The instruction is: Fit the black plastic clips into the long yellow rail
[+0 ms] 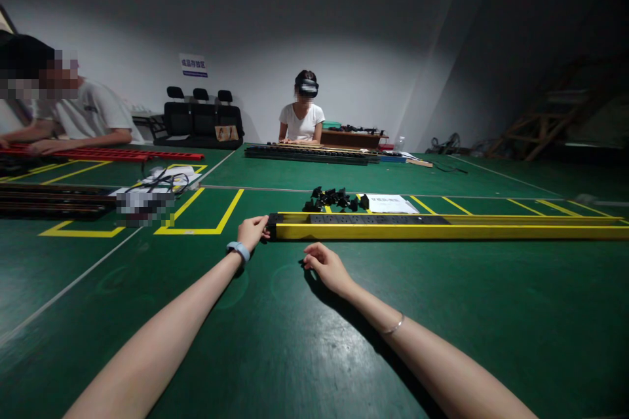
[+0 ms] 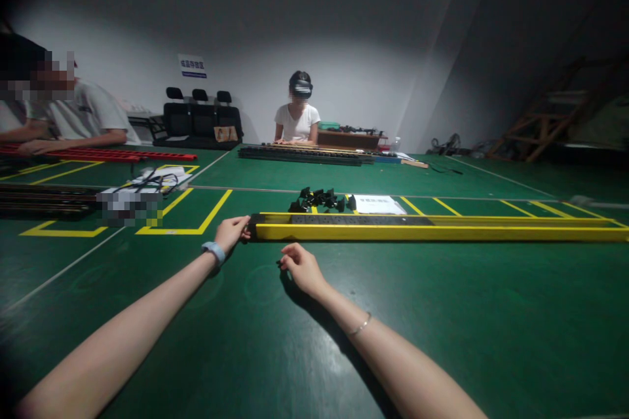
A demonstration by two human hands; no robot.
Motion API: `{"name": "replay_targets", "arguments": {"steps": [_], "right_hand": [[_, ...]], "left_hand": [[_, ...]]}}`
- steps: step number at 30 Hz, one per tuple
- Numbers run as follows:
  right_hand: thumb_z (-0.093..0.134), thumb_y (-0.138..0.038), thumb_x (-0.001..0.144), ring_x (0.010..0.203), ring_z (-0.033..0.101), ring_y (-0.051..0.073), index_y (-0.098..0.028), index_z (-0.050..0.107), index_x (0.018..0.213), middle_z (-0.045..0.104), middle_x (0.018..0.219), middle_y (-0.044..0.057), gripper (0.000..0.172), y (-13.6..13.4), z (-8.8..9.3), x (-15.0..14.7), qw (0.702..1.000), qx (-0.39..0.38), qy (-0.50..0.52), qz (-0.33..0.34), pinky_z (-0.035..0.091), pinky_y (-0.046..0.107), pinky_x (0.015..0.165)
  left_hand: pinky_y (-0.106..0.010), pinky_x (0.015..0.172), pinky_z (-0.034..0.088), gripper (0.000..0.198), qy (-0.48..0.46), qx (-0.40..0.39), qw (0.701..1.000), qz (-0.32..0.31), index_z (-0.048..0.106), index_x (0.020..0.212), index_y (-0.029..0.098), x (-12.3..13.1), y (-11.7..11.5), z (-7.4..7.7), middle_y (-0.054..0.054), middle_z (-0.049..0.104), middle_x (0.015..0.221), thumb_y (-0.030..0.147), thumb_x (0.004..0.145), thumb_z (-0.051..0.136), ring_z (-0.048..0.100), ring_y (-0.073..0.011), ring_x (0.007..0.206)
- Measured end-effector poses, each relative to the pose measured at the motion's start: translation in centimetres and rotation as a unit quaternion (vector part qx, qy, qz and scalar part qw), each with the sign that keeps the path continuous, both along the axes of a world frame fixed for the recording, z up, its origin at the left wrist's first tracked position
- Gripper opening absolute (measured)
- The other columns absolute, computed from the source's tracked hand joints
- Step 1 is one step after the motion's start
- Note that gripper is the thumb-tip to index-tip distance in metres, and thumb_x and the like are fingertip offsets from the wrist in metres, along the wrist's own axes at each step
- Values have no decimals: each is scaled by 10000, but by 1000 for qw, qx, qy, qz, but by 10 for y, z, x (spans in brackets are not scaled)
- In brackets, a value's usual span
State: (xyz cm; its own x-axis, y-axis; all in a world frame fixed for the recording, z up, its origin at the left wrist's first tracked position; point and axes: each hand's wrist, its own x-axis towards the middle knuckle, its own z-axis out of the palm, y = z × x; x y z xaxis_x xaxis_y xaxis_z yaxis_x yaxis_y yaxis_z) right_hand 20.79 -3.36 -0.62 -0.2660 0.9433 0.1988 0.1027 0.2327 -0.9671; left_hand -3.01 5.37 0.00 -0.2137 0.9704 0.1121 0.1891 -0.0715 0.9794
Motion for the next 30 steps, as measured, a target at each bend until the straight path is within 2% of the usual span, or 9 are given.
{"name": "replay_targets", "arguments": {"steps": [4,9,13,16,20,25,30], "right_hand": [[557,-284,769,690,630,144,-217,560,903,645,789,-3,150,-1,2,0,1000,-1,-7,-5,506,290,704],[550,-278,776,692,634,144,-214,564,916,645,793,-1,154,0,1,0,1000,5,-17,-7,502,286,705],[549,-275,779,688,638,144,-213,564,915,642,783,-7,150,1,-2,0,1000,13,-17,-7,498,281,694],[550,-278,779,679,633,143,-212,567,908,641,771,-8,146,0,-1,0,1000,15,-13,-7,496,281,685],[547,-286,781,671,627,140,-216,570,901,639,770,-9,141,-1,2,-1,1000,14,-10,-7,495,281,684],[549,-305,787,679,632,148,-217,564,900,642,768,-8,143,-1,2,-1,1000,11,-17,-8,496,288,687],[545,-304,791,682,634,151,-221,560,906,650,768,-9,143,-1,1,-1,1000,14,-24,-11,499,295,695]], "left_hand": [[-218,459,475,296,51,20,998,24,689,779,154,5,-8,4,-15,602,522,428,787,577,595,-139,466],[-229,490,454,287,103,35,993,48,690,796,174,12,-14,6,-11,594,518,401,812,514,576,-145,479],[-260,630,466,271,157,59,984,57,702,804,187,12,-15,9,-55,677,676,366,821,499,630,-191,667],[-297,783,456,263,200,87,975,40,709,823,198,14,-17,13,-79,709,869,355,831,499,626,-223,842],[-346,907,419,243,247,120,962,-4,705,822,207,24,-23,18,-78,700,930,355,833,513,584,-247,947],[-360,943,402,237,294,159,941,-55,679,916,208,39,-30,19,-74,664,989,340,856,492,542,-235,992],[-400,958,391,268,352,170,918,-61,633,1035,195,45,-32,17,-91,608,1037,341,860,493,498,-246,1024]]}}
